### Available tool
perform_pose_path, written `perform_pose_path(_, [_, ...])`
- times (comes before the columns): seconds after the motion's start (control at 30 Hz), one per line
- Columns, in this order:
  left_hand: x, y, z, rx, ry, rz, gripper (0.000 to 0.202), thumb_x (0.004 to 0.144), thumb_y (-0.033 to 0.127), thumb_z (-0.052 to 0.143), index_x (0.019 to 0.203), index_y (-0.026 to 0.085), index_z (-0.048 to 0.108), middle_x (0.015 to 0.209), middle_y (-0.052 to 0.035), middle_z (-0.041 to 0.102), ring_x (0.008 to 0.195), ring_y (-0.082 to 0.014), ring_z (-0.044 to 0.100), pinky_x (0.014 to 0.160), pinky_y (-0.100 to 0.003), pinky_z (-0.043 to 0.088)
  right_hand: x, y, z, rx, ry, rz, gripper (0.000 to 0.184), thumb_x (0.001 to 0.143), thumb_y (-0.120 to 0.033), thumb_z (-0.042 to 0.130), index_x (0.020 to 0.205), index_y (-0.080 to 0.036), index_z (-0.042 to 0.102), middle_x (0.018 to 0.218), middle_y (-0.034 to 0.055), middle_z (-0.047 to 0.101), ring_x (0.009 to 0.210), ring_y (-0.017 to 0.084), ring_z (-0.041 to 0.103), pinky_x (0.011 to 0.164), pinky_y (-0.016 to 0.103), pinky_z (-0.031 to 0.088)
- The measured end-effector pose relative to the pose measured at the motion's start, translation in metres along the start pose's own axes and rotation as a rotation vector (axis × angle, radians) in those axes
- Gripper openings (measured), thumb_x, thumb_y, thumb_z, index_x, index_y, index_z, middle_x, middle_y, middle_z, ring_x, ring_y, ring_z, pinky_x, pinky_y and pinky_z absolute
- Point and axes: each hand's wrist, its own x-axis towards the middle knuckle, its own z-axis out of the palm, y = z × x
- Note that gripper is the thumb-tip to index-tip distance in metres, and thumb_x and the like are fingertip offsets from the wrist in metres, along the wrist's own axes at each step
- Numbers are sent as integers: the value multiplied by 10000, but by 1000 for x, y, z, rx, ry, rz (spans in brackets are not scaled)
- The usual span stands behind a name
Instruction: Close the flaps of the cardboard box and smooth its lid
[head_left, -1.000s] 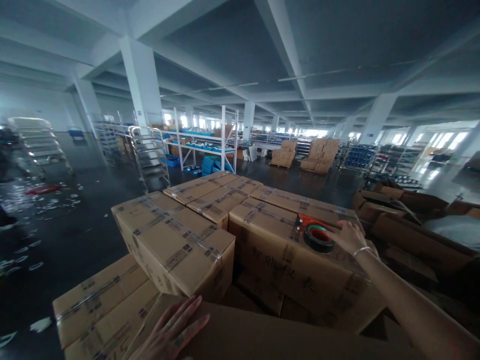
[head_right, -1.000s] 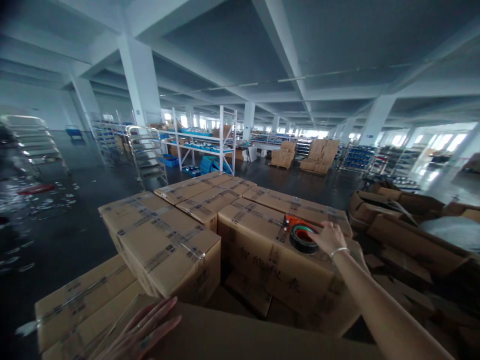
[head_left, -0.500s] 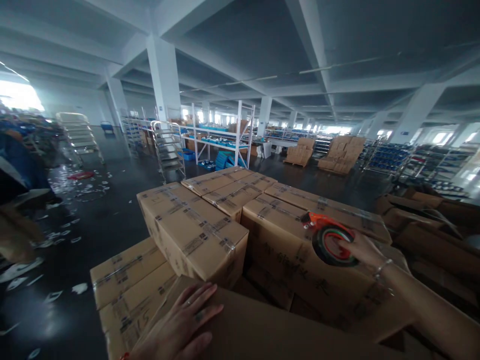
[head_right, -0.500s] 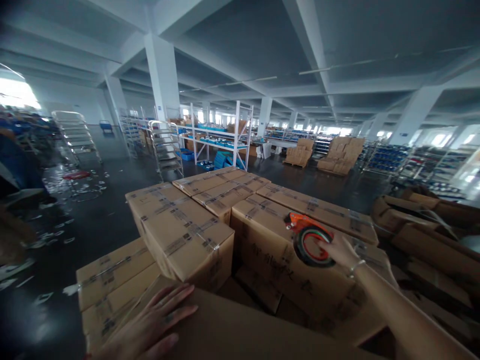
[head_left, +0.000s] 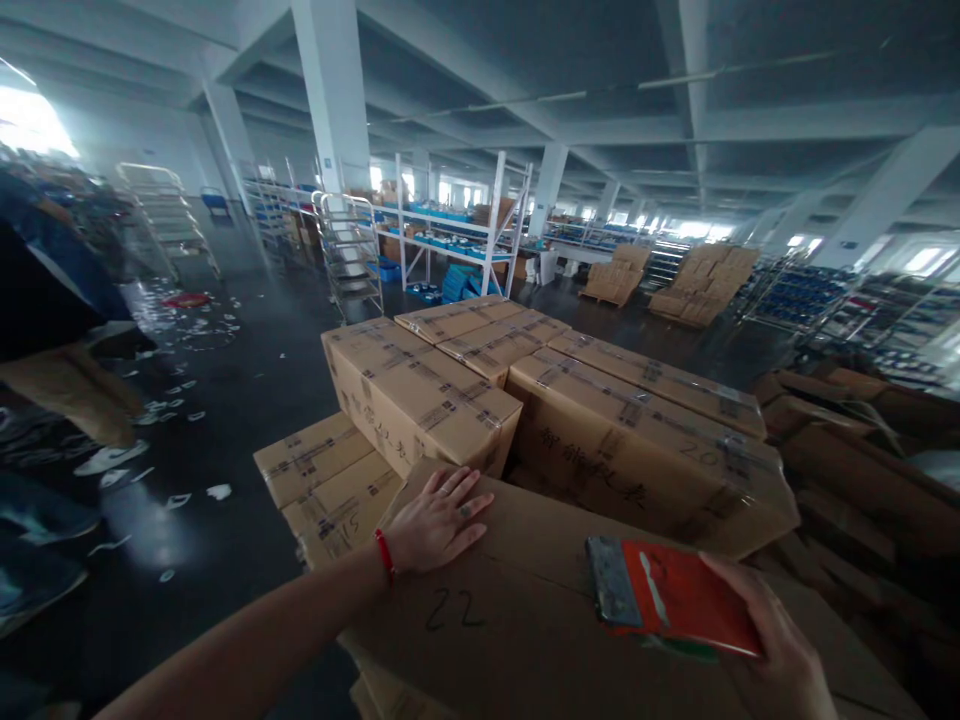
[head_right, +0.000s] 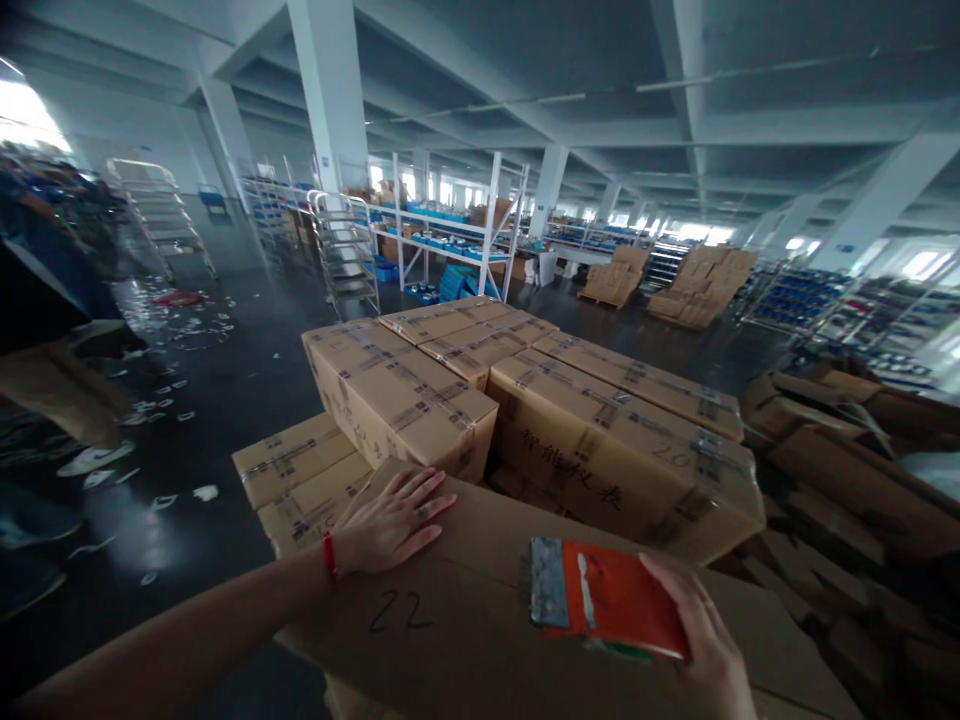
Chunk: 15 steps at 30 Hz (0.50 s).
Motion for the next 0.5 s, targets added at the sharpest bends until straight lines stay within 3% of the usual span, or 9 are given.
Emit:
perform_pose_path(0.07, [-1,11,7,-142,125,-54,442,935,414,382,1294,214,546,1482,-160,401,1404,-325,292,1151,-582,185,-11,2,8,5,13,-50,588,869,-644,473,1257,-203,502,1221,115,572,1058,280,605,824,354,535])
perform_pose_path(0.13, [-1,35,20,-371,289,-186,375,921,348,375,1106,160,642,1275,-163,587,1242,-296,481,1078,-500,334,-15,2,12,-5,42,-101,533,903,-594,447,1255,-197,505,1208,118,573,1042,271,611,812,356,534])
perform_pose_path(0.2, [3,70,39,-773,347,-368,356,906,349,355,1008,140,624,1004,-125,655,955,-221,612,864,-373,474,-14,0,12,-12,59,-106,457,928,-524,434,1243,-203,511,1179,111,585,1023,263,618,813,363,536])
perform_pose_path(0.27, [9,106,55,-1285,217,-525,355,833,441,455,1017,157,562,838,-47,611,671,-159,608,585,-286,438,-11,-2,9,-1,69,-96,421,920,-497,455,1226,-214,516,1161,103,596,1017,267,620,817,376,539])
perform_pose_path(0.33, [17,134,65,-1626,126,-627,444,751,559,514,971,174,515,741,7,556,521,-125,554,468,-250,318,-9,-1,7,7,63,-86,448,887,-518,501,1222,-221,513,1161,103,597,1023,283,615,818,393,539])
perform_pose_path(0.4, [25,151,67,-1761,106,-637,544,699,686,466,865,170,507,660,10,540,466,-119,524,445,-246,258,-11,1,6,4,64,-85,476,871,-526,515,1232,-216,500,1159,110,593,1021,299,611,810,411,536])
perform_pose_path(0.5, [33,162,64,-1733,103,-607,666,607,808,371,706,166,516,570,-11,521,414,-112,471,436,-265,231,-13,4,5,3,73,-103,468,878,-459,508,1271,-209,462,1155,119,578,1020,306,602,804,423,524])
